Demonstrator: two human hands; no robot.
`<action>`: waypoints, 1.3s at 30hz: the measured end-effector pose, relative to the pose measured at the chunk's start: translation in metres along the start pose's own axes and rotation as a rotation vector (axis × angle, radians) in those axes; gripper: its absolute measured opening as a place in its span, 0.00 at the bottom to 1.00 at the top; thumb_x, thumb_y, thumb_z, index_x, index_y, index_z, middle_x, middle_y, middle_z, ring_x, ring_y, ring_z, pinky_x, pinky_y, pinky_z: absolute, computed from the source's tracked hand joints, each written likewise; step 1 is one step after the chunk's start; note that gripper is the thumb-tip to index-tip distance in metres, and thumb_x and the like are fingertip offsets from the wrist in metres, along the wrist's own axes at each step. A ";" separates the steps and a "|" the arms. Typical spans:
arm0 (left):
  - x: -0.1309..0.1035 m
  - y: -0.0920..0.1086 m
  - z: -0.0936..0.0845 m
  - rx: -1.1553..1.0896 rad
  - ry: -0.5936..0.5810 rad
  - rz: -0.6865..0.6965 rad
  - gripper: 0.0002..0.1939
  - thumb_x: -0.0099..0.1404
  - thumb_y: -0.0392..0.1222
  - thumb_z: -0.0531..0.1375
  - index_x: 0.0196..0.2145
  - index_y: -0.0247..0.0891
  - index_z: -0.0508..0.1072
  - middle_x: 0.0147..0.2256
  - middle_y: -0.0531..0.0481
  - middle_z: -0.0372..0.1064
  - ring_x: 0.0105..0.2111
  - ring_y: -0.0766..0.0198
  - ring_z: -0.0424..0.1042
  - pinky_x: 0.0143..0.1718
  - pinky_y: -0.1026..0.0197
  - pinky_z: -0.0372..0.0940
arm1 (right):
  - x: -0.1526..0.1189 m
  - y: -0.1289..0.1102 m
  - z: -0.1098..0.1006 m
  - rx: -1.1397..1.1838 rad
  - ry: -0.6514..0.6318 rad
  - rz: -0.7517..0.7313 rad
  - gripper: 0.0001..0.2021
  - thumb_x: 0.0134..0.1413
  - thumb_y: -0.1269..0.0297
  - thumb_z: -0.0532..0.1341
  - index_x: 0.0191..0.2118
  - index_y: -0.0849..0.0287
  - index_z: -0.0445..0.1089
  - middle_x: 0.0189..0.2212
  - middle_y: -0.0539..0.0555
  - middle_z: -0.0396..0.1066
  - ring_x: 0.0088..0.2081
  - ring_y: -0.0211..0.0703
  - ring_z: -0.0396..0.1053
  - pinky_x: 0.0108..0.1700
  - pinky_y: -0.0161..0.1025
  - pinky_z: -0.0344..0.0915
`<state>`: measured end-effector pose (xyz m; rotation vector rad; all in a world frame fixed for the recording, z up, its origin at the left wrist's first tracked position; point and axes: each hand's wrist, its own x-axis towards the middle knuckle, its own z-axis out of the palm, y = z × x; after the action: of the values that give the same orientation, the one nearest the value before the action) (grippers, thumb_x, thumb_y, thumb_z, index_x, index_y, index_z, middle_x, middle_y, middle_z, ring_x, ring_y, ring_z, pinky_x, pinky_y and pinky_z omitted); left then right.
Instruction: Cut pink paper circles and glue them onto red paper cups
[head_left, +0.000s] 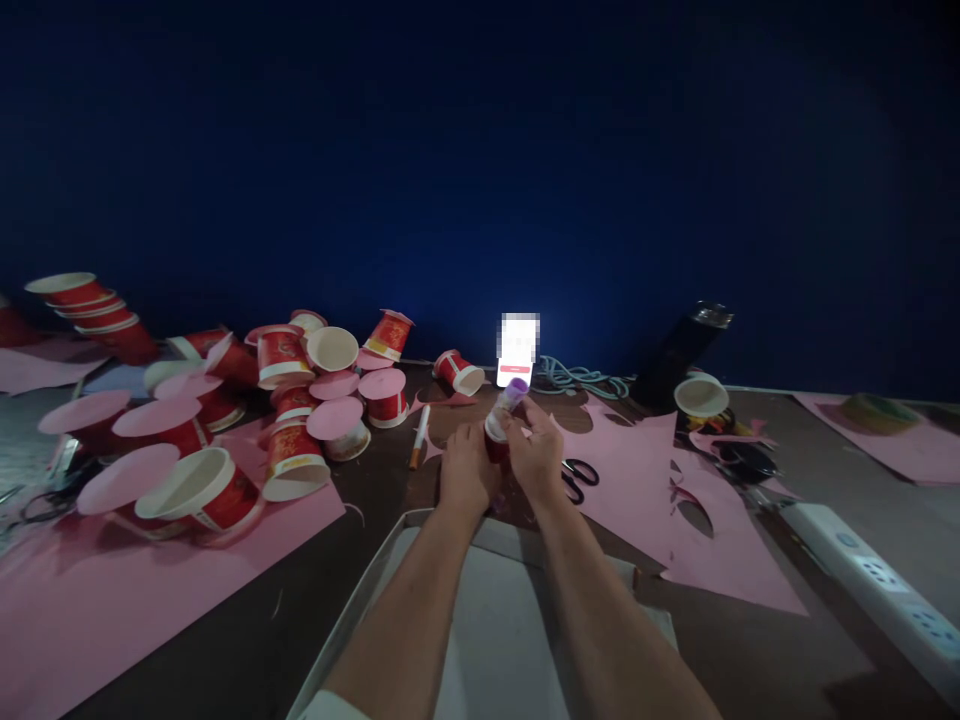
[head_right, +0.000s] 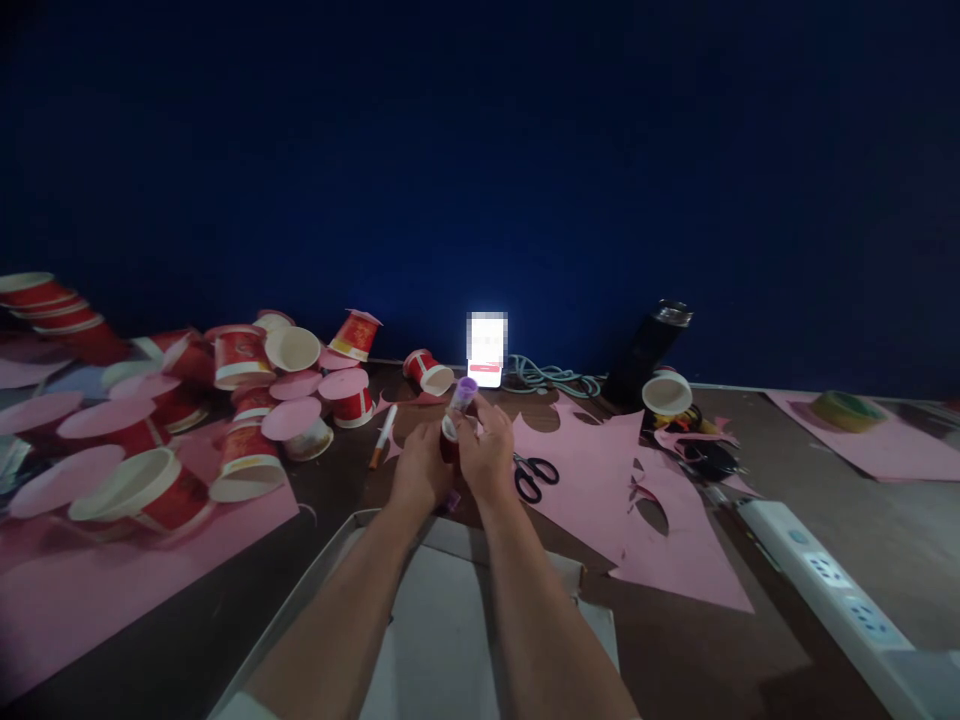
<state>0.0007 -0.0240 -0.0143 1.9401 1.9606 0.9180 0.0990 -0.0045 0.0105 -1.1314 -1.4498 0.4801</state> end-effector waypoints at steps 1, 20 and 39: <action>0.000 0.001 -0.001 0.006 0.006 -0.008 0.17 0.55 0.40 0.60 0.44 0.35 0.69 0.42 0.39 0.68 0.43 0.50 0.67 0.43 0.53 0.61 | 0.002 0.000 0.000 0.112 0.051 0.047 0.14 0.53 0.57 0.60 0.43 0.57 0.72 0.37 0.53 0.76 0.38 0.44 0.72 0.45 0.43 0.65; -0.003 0.005 -0.008 -0.137 0.256 0.179 0.41 0.54 0.57 0.62 0.59 0.33 0.57 0.53 0.33 0.61 0.56 0.46 0.58 0.55 0.45 0.54 | 0.004 0.024 -0.027 1.186 0.216 0.688 0.11 0.44 0.58 0.68 0.34 0.54 0.70 0.26 0.44 0.72 0.28 0.32 0.70 0.34 0.33 0.70; -0.007 0.029 -0.032 -1.131 0.107 0.009 0.15 0.54 0.48 0.65 0.37 0.37 0.73 0.35 0.49 0.69 0.34 0.64 0.70 0.35 0.63 0.67 | -0.023 -0.023 -0.028 1.245 -0.196 0.599 0.17 0.50 0.63 0.65 0.47 0.50 0.68 0.33 0.48 0.72 0.27 0.33 0.68 0.26 0.30 0.67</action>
<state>0.0067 -0.0415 0.0259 1.2118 1.0021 1.6485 0.1127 -0.0426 0.0239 -0.4398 -0.6384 1.6560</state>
